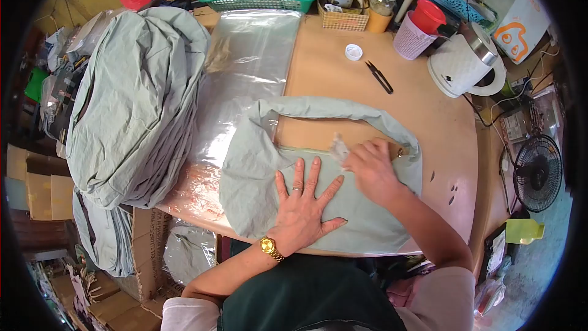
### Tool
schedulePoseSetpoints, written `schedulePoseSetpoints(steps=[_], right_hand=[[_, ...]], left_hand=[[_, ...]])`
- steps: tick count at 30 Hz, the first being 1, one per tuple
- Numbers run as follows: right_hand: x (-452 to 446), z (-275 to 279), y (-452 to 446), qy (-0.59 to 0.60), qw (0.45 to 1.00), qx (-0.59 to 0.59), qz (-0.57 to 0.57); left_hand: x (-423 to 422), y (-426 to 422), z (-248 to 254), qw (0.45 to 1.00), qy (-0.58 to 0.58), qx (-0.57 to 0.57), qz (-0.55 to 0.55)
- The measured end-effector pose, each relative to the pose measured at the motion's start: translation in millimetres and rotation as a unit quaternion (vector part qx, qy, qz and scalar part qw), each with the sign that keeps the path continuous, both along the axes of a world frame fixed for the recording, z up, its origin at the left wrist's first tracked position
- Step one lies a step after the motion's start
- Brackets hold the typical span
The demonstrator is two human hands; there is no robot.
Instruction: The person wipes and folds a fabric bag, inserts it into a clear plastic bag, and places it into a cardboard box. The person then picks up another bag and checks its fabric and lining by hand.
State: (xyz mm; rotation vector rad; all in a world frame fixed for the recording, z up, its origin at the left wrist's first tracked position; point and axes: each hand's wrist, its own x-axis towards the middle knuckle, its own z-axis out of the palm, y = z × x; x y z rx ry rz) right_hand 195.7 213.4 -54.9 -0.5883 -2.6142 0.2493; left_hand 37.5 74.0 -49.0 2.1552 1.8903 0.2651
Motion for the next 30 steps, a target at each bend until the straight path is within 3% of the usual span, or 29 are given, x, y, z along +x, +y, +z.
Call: schedulePoseSetpoints(steps=[8, 14, 17, 19, 20, 27, 29, 30], right_hand=[[-40, -2, -4, 0.011, 1.000, 0.020, -0.013], [24, 8, -15, -0.060, 0.992, 0.021, -0.109], [25, 6, -20, -0.027, 0.992, 0.017, -0.121], [25, 2, -21, -0.023, 0.992, 0.011, -0.122], [25, -1, -22, -0.017, 0.993, 0.003, -0.120], [31, -7, -22, -0.011, 0.992, -0.015, -0.121], [28, 1, -19, -0.011, 0.991, -0.043, -0.127], [26, 6, -15, -0.011, 0.991, -0.043, -0.128]], left_hand=[[0, -2, -1, 1.000, 0.021, -0.001, -0.005], [-3, 1, 13, 0.999, -0.011, 0.032, -0.002], [-7, 23, 30, 1.000, 0.011, -0.003, -0.007], [-12, 47, 32, 0.977, -0.198, 0.001, 0.079], [-14, 55, 16, 0.981, -0.179, 0.053, 0.055], [-17, 29, 8, 0.959, -0.263, 0.080, 0.074], [-16, 23, -13, 0.951, -0.204, 0.233, 0.023], [-18, 24, -15, 0.951, -0.203, 0.232, 0.022]])
